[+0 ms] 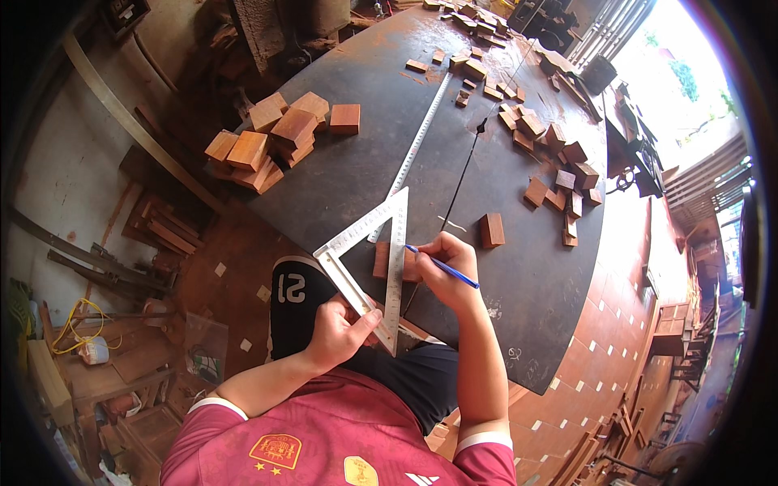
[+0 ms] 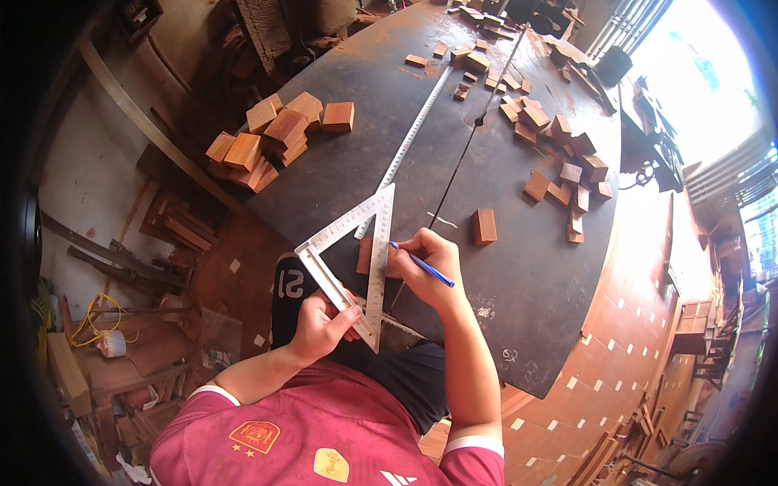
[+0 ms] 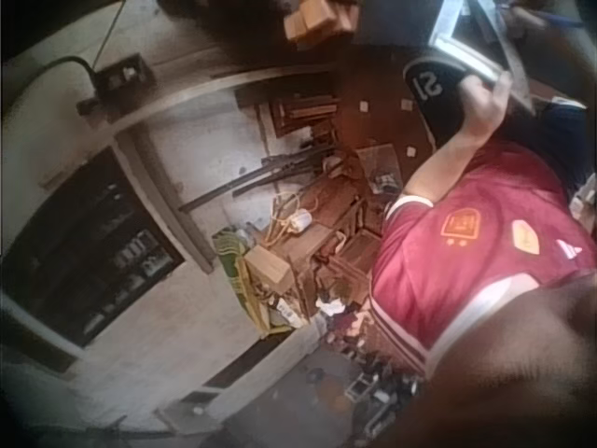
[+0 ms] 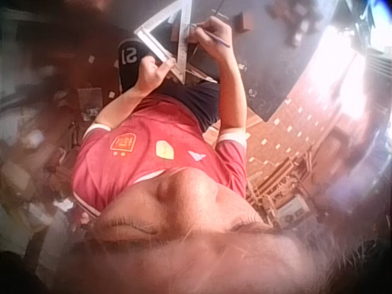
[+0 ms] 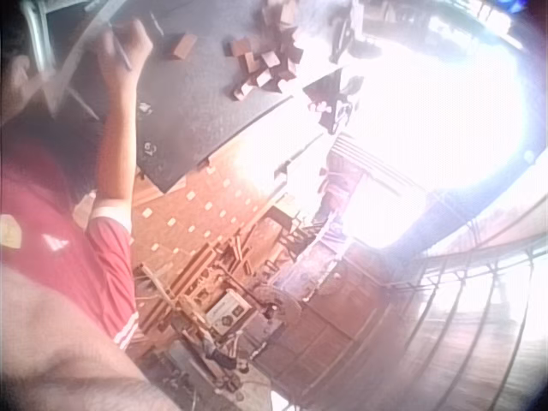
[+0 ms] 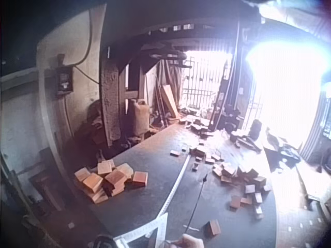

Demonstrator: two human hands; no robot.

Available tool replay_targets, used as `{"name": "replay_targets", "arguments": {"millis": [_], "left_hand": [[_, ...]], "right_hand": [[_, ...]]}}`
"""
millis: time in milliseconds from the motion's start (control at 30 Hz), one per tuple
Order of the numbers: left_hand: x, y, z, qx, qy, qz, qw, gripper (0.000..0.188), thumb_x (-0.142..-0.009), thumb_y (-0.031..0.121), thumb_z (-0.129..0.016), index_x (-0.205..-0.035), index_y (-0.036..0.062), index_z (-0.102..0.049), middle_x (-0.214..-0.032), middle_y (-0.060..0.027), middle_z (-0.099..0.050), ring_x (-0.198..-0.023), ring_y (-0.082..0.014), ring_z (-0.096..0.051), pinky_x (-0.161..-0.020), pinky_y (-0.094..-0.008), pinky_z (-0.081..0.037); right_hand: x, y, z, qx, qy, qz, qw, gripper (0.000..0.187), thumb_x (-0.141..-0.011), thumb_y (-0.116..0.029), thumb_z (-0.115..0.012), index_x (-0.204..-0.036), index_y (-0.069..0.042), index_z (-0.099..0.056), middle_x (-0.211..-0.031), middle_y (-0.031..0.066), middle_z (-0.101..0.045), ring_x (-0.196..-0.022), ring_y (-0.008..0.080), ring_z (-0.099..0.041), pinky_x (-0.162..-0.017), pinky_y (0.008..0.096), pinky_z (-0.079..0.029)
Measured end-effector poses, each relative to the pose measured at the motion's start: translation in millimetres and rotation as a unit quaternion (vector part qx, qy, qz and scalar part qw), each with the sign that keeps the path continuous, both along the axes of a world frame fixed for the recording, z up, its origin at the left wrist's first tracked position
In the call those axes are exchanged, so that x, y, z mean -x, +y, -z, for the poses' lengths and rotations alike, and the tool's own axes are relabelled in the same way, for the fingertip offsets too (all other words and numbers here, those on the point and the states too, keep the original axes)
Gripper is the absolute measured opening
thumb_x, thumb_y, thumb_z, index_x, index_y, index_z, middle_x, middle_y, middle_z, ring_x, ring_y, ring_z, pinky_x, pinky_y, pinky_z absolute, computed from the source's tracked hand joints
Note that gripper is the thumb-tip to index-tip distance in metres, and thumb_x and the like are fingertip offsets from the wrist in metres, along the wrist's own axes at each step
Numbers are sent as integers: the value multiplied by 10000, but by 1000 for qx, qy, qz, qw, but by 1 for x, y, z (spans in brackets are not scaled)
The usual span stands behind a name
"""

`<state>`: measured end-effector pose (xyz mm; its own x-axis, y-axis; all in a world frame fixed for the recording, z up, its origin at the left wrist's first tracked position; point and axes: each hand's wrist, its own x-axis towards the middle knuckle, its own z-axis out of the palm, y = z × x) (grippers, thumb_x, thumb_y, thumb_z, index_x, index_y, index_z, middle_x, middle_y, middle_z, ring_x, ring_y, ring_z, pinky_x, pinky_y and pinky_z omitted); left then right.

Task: The person uses a metal ruler and a set square to measure and mark lines on small wooden blocks with a blue pen. The person repeatedly picks up blocks, aligns the tools, draws lines, and places the blocks aside.

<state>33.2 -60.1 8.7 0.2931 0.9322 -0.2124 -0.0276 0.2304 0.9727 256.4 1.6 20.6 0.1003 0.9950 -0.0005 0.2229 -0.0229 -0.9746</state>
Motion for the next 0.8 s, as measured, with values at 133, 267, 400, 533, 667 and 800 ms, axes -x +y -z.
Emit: {"name": "replay_targets", "arguments": {"millis": [133, 267, 400, 533, 667, 800], "left_hand": [[-1, 0, -1, 3, -4, -1, 1000, 231, -947, 99, -677, -1098, -47, -582, -802, -108, -696, -611, -129, -685, -521, -236, -554], [0, 0, -1, 4, 4, -2, 1000, 225, -950, 100, -675, -1097, -44, -584, -803, -104, -695, -614, -129, -685, -522, -237, -554], [2, 0, -3, 22, -11, -3, 1000, 201, -948, 95, -685, -1076, -37, -605, -811, -94, -699, -632, -123, -687, -537, -240, -560], [13, 7, -8, 39, -46, -8, 998, 206, -947, 91, -686, -1094, -30, -607, -818, -93, -702, -645, -131, -691, -546, -241, -561], [44, 31, -11, -7, -42, -9, 999, 139, -953, 88, -644, -1038, -22, -631, -796, -87, -702, -648, -129, -684, -547, -238, -547], [84, 56, -9, 16, -12, 16, 1000, 171, -923, 106, -657, -1034, -21, -629, -779, -105, -708, -615, -146, -696, -521, -242, -556]], "right_hand": [[-4, -2, -5, 45, 4, -30, 999, 147, -794, -64, -729, -729, 25, -632, -646, 29, -633, -620, 50, -543, -532, 257, -443], [-14, -9, -17, 137, -16, -174, 975, 142, -730, -59, -712, -658, 7, -608, -583, 15, -569, -568, 58, -496, -499, 274, -403], [-22, -13, -13, 94, 41, -227, 968, 118, -722, -38, -686, -652, 0, -599, -597, 17, -572, -565, 65, -513, -492, 275, -397], [-34, -11, -16, 67, 180, -97, 976, 92, -781, 51, -637, -729, -3, -583, -641, 57, -619, -540, 95, -562, -479, 248, -427], [-34, -4, -9, -1, 180, 55, 982, 89, -879, -36, -670, -849, -29, -586, -666, 31, -604, -521, 79, -517, -473, 233, -388], [-37, 0, 1, -30, 184, 103, 977, 93, -897, -64, -691, -908, -22, -610, -692, 8, -593, -555, 64, -514, -495, 219, -386]]}}
